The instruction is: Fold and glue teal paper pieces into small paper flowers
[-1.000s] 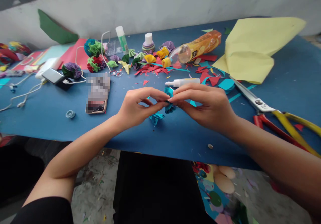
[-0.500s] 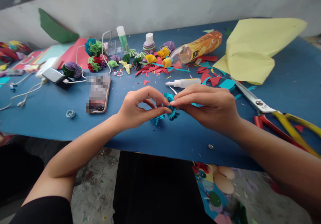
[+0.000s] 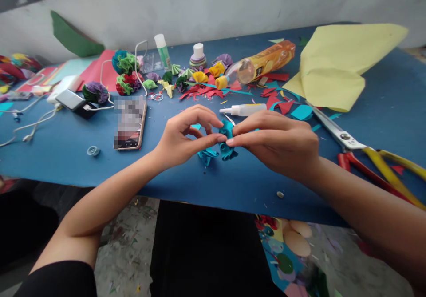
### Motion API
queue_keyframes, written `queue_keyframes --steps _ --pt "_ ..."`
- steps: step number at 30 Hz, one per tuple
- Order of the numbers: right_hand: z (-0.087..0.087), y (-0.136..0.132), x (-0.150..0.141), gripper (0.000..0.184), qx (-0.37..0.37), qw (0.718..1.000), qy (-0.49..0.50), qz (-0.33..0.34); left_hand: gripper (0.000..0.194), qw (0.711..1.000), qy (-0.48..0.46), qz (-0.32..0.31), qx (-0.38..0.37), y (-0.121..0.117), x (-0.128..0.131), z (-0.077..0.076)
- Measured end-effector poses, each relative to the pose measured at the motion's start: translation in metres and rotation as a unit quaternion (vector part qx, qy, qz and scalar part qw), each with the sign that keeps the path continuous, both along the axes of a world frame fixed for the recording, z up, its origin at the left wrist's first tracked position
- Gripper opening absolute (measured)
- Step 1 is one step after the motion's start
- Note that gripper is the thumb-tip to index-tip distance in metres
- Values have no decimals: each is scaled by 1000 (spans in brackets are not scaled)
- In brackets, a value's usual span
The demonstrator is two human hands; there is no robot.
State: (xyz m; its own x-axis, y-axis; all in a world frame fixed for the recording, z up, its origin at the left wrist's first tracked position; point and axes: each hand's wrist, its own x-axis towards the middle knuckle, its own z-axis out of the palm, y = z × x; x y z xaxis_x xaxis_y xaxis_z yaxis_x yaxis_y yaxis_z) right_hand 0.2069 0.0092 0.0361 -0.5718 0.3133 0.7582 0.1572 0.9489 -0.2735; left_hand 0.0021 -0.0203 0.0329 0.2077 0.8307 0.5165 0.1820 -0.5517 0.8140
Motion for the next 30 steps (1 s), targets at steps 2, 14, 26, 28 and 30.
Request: queue_keyframes --steps 2,14,26,28,30 --pt "-1 0 0 23 2 1000 -13 -10 20 1000 11 -2 -10 0 0 1" --pt "-2 0 -2 24 -26 999 24 -13 12 998 7 24 -52 -3 -1 2" --pt "-7 -9 -9 23 -114 987 76 -79 15 896 164 94 401 0 0 -8" --pt "-10 -10 -11 22 -138 983 90 -76 16 880 209 92 417 1 1 -10" --pt "-12 -10 -13 20 -163 978 106 -70 14 874 222 106 419 2 2 -13"
